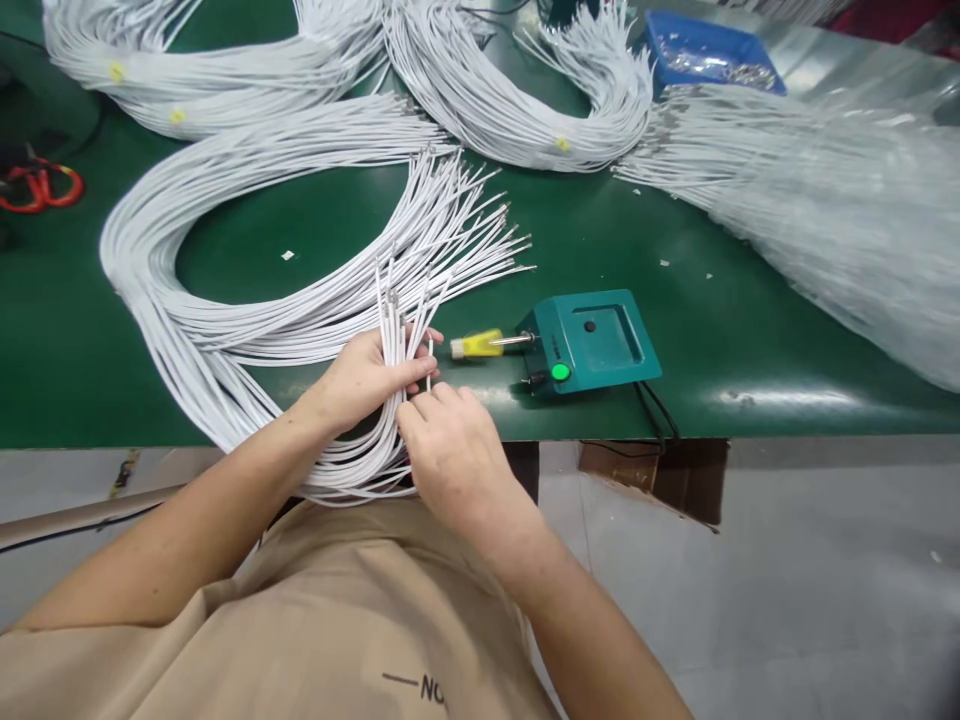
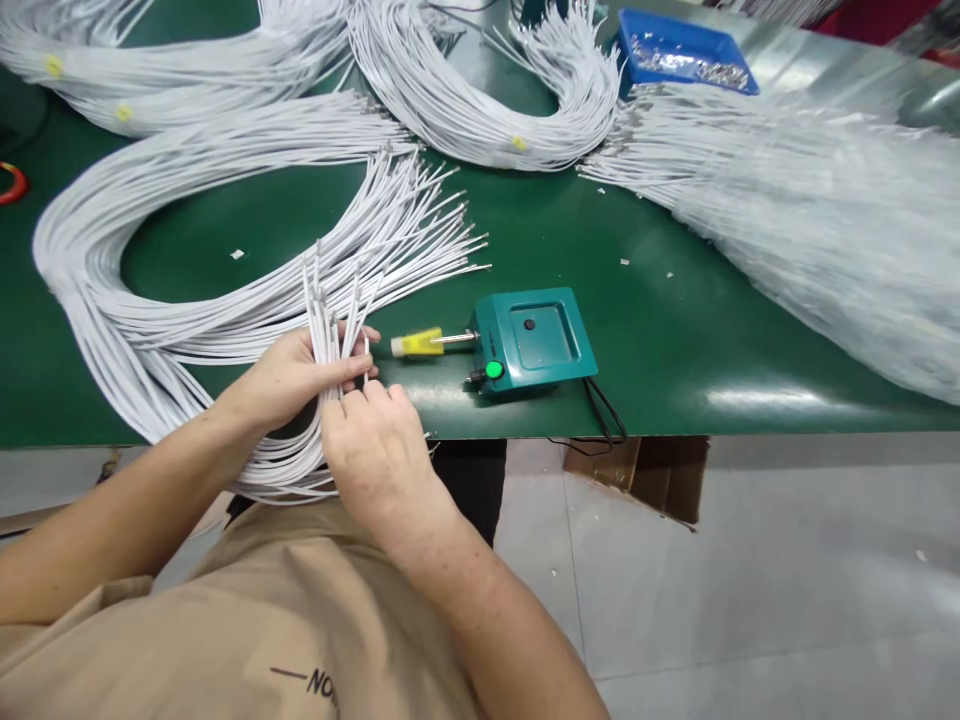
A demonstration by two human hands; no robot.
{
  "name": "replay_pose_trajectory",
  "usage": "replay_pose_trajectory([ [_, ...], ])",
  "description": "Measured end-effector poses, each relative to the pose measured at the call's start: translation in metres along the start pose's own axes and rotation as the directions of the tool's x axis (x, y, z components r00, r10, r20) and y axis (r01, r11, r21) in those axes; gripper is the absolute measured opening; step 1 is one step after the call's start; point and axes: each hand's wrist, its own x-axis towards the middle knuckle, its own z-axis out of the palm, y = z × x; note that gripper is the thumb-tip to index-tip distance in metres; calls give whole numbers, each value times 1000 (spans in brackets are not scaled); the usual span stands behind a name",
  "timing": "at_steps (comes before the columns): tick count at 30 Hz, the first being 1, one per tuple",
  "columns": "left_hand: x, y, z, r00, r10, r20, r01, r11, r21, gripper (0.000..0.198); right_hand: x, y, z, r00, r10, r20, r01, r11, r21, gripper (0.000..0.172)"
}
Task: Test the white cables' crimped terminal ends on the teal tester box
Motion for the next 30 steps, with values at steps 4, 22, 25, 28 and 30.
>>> replay_pose_trajectory([
  [4,-3,-5,-3,1000,-4,10,4,999,-33,40,-8,-14,0,995,82,64,-80,996,-33,21],
  [22,-37,14,9,967,202,-155,-187,977,104,26,15,31,-9,806,591,-30,-223,351,909,26],
  [25,-32,11,4,981,165,-97,-166,986,-6,28,14,25,-7,813,581,48,-229,242,943,26],
  [28,-29,8,4,987,133,-87,-138,989,-56,30,15,22,-10,800,595,82,-208,146,967,24],
  [30,-29,8,5,986,133,-101,-138,990,-37,31,16,22,-13,774,629,69,-194,132,972,22],
])
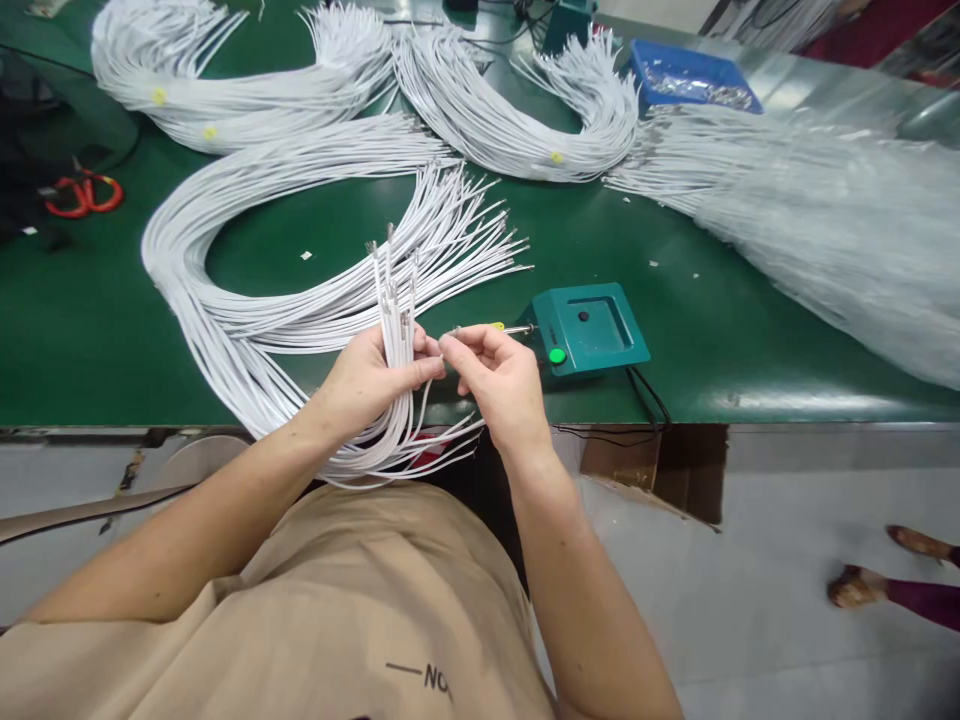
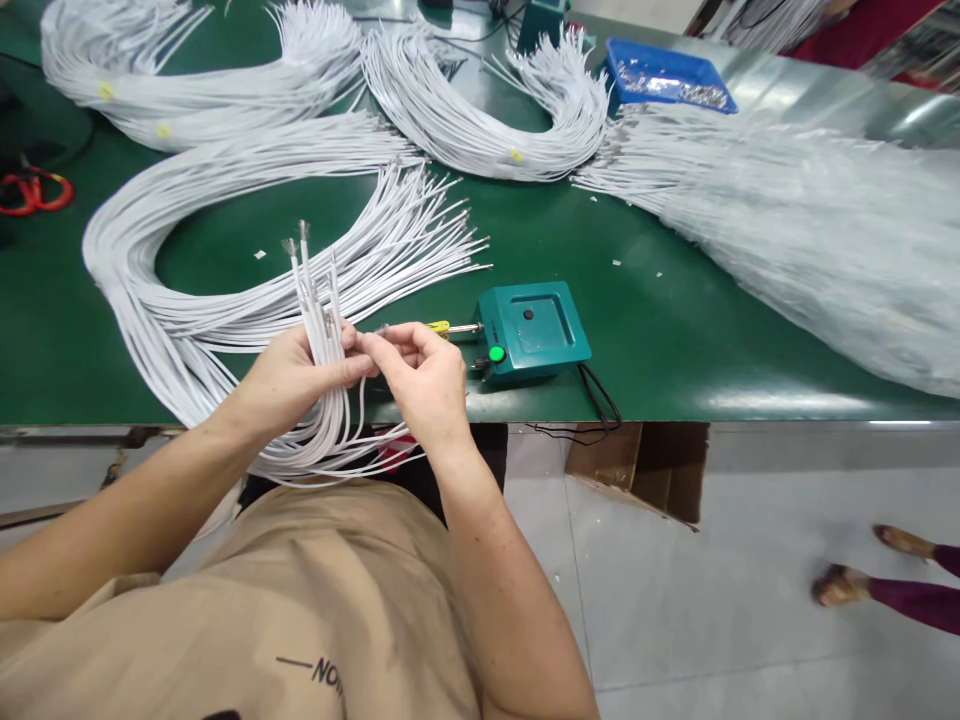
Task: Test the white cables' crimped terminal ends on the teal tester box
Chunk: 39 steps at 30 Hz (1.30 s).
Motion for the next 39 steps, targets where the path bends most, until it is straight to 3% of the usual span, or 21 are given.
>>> replay_pose_trajectory([
  [5,-2,1,2,1000,6,-12,-6,998,59,32,0,1,1,997,-10,-73,10,1000,11,18],
  [9,-1,1,2,1000,-6,5,5,1000,30,31,2,6,1,999,-12,-50,16,997,80,15],
  [11,0,1,3,1000,-18,13,18,1000,-2,32,3,8,1,999,39,-12,-35,978,207,14],
  [14,-1,3,5,999,-18,39,21,998,-62,32,5,11,3,980,165,107,-196,878,436,12],
  [16,-2,5,6,998,-16,64,23,994,-109,33,5,11,4,966,206,155,-256,829,498,11],
  [18,-2,7,8,994,-25,103,42,985,-166,33,5,9,3,970,197,144,-243,836,492,9],
  [21,-3,7,9,987,-44,153,79,970,-229,34,7,3,-1,981,128,147,-179,891,418,21],
  [24,-4,6,7,982,-48,185,91,969,-230,33,8,-2,-5,977,82,195,-142,938,315,14],
  [27,-4,6,5,977,-54,204,101,969,-225,33,8,-1,-9,987,72,143,-106,963,248,14],
  [30,-3,6,5,979,-66,194,108,970,-217,35,6,6,-13,996,66,61,-79,970,231,13],
  [35,-1,5,5,986,-50,161,80,979,-185,34,3,9,-13,994,90,63,-104,957,271,15],
  [39,-2,6,6,992,-21,123,37,990,-135,30,2,5,-12,988,143,52,-151,969,198,14],
])
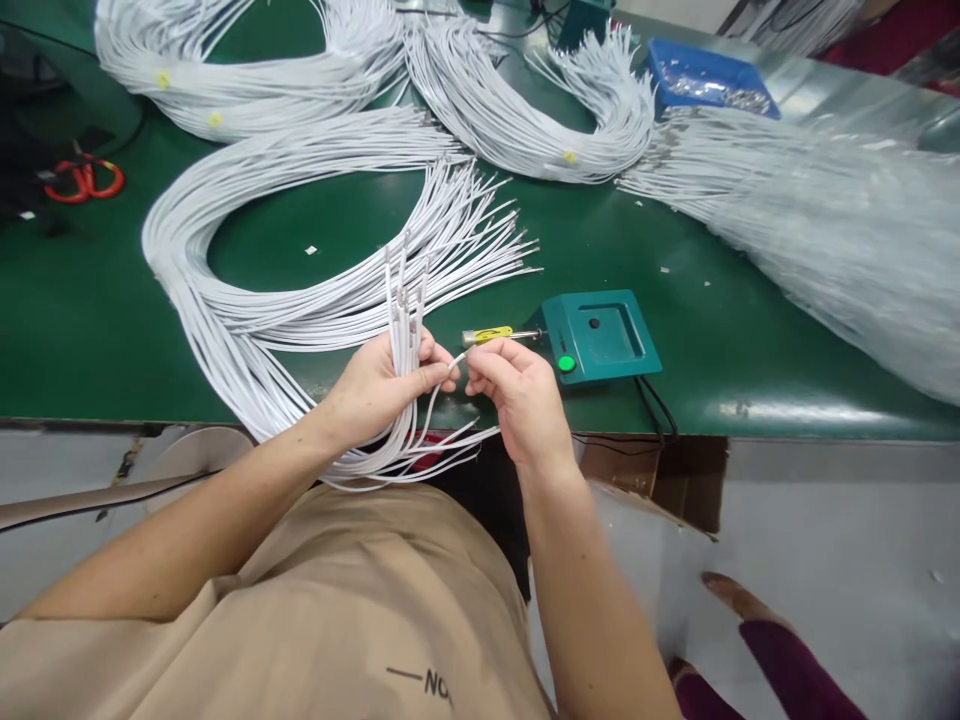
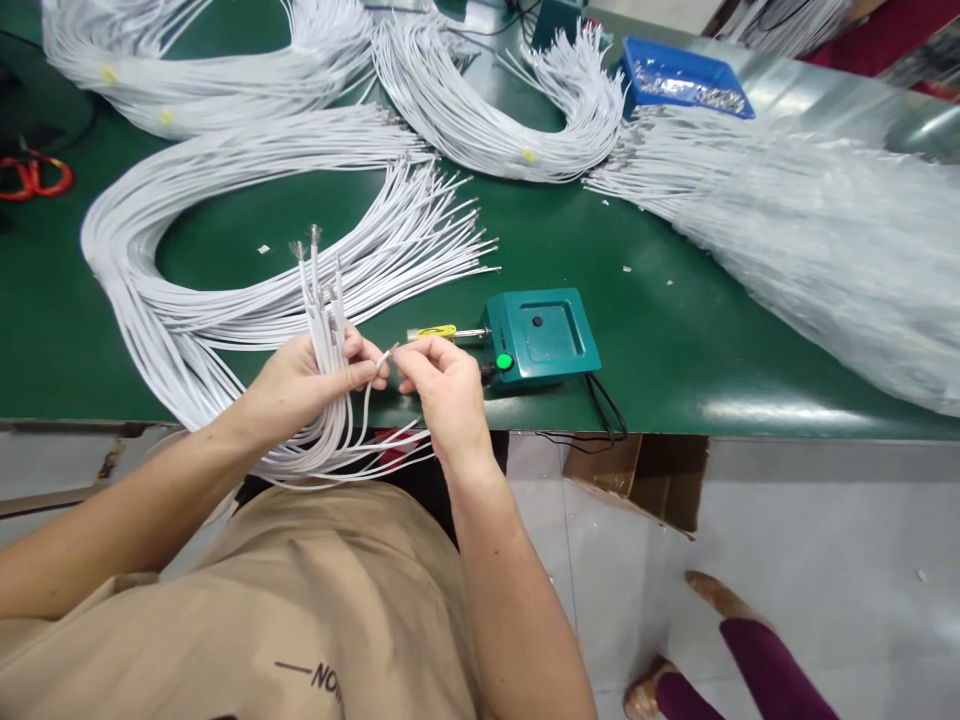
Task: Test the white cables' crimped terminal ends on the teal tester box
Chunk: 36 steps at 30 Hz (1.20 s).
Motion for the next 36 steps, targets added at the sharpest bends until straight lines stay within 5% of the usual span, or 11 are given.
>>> replay_pose_trajectory([
  [7,0,5,1,998,-28,-60,28,1000,5,32,2,-8,1,996,-68,50,74,989,-128,28],
  [13,4,-4,-3,998,-57,18,59,988,-146,33,1,1,-1,967,-238,93,255,882,-396,17],
  [15,5,-5,-5,989,-119,83,136,961,-239,43,2,8,-2,919,-378,108,368,728,-579,18],
  [18,7,-5,-8,963,-201,178,249,917,-312,51,4,15,-4,780,-559,280,508,305,-805,27],
  [21,11,-6,-11,954,-210,216,272,910,-314,47,8,11,-9,716,-499,488,538,-51,-842,33],
  [23,15,-9,-11,959,-200,199,253,921,-294,47,11,0,-16,721,-447,529,518,-157,-841,30],
  [27,21,-15,-10,978,-164,125,189,957,-220,51,26,-24,-32,765,-444,466,430,-186,-884,23],
  [31,25,-16,-7,989,-131,69,139,983,-117,49,42,-34,-43,825,-290,484,445,-195,-874,11],
  [36,30,-16,-4,990,-142,22,143,989,-45,47,47,-35,-47,841,-271,468,436,-172,-883,15],
])
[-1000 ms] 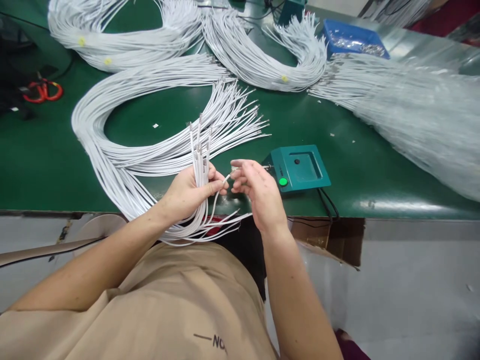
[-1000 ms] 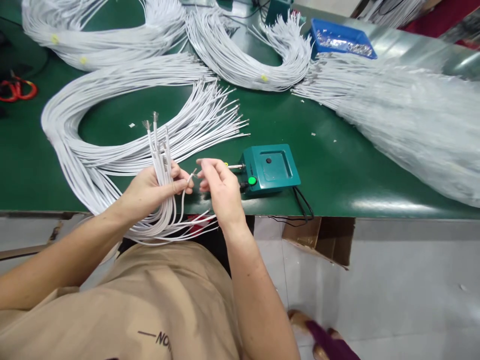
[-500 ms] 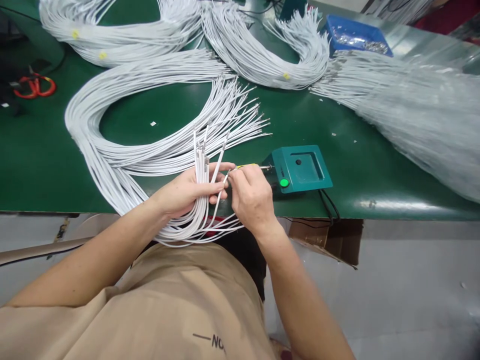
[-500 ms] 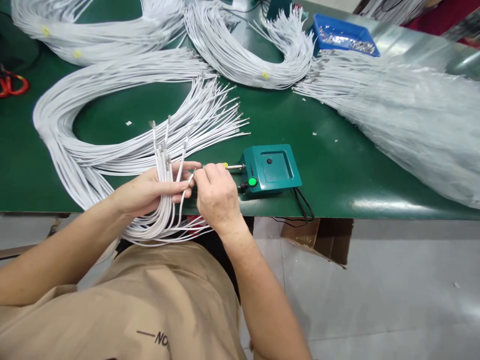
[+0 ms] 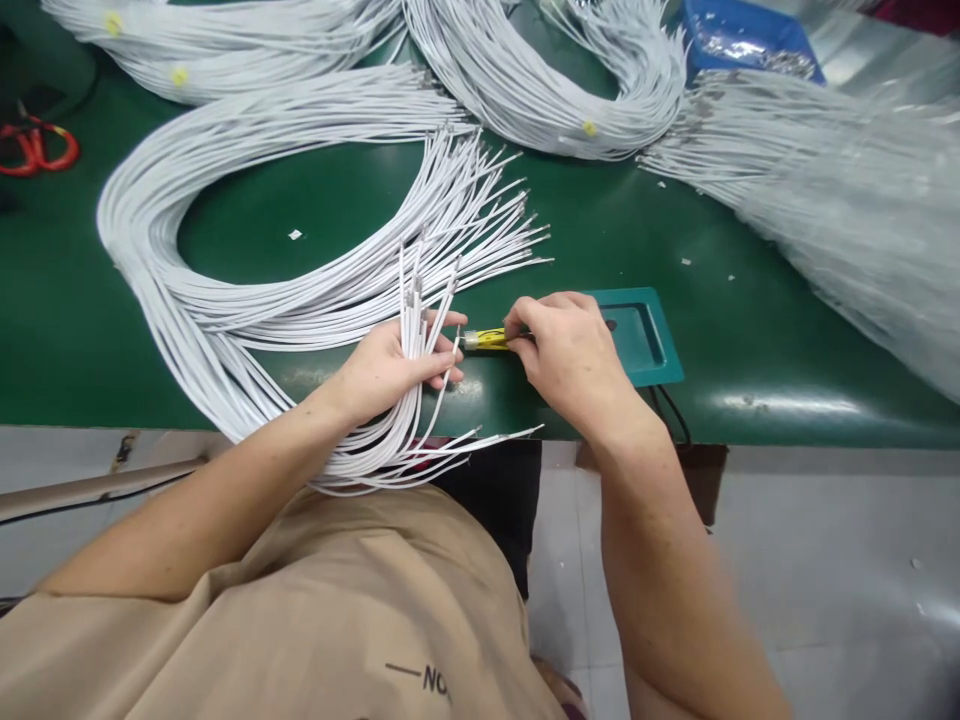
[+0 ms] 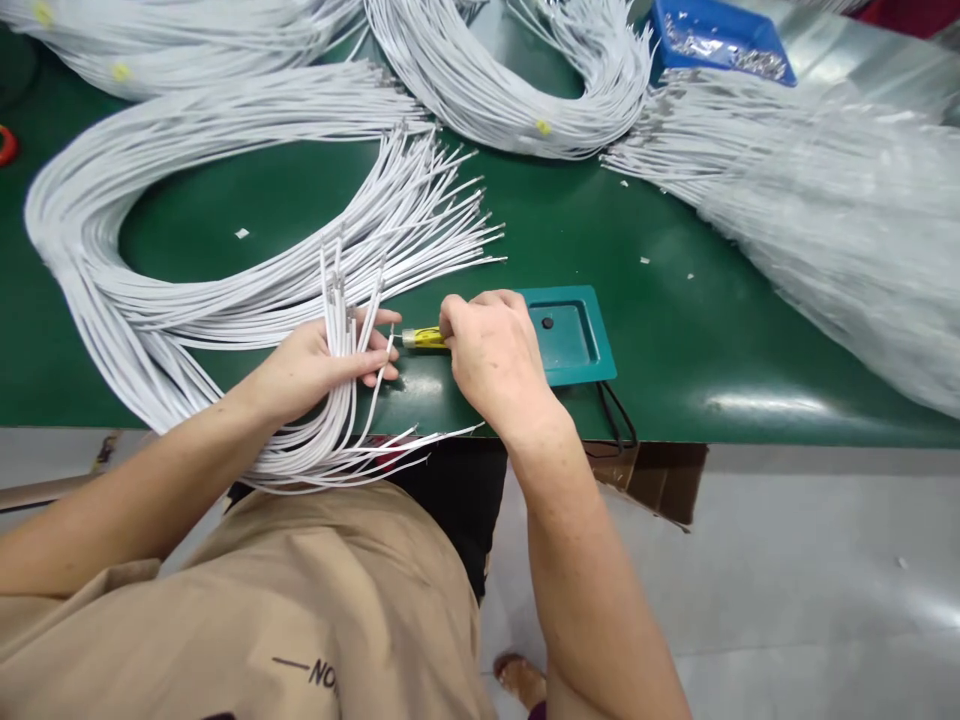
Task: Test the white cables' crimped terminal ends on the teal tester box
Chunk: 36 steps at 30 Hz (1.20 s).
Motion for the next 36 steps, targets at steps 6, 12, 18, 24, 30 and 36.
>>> replay_pose_trajectory([
  [6,4,1,3,999,6,-34,-5,1000,22,46,-3,-5,-2,998,-68,11,69,996,-48,16],
  [12,5,1,4,999,24,-21,-23,999,42,46,-7,-1,1,988,-148,37,151,983,-105,22],
  [18,7,-1,6,999,9,-53,-4,996,94,46,-1,5,4,996,-86,-21,85,995,-42,18],
  [24,6,-3,11,996,-19,-93,35,985,172,43,1,5,2,998,-59,4,59,998,-31,18],
  [30,5,-3,12,995,-30,-99,41,992,115,42,-5,-8,-8,995,-47,-88,56,992,109,27],
  [36,3,-2,2,994,3,-109,14,988,156,45,-24,-47,0,984,-1,-177,43,971,234,23],
])
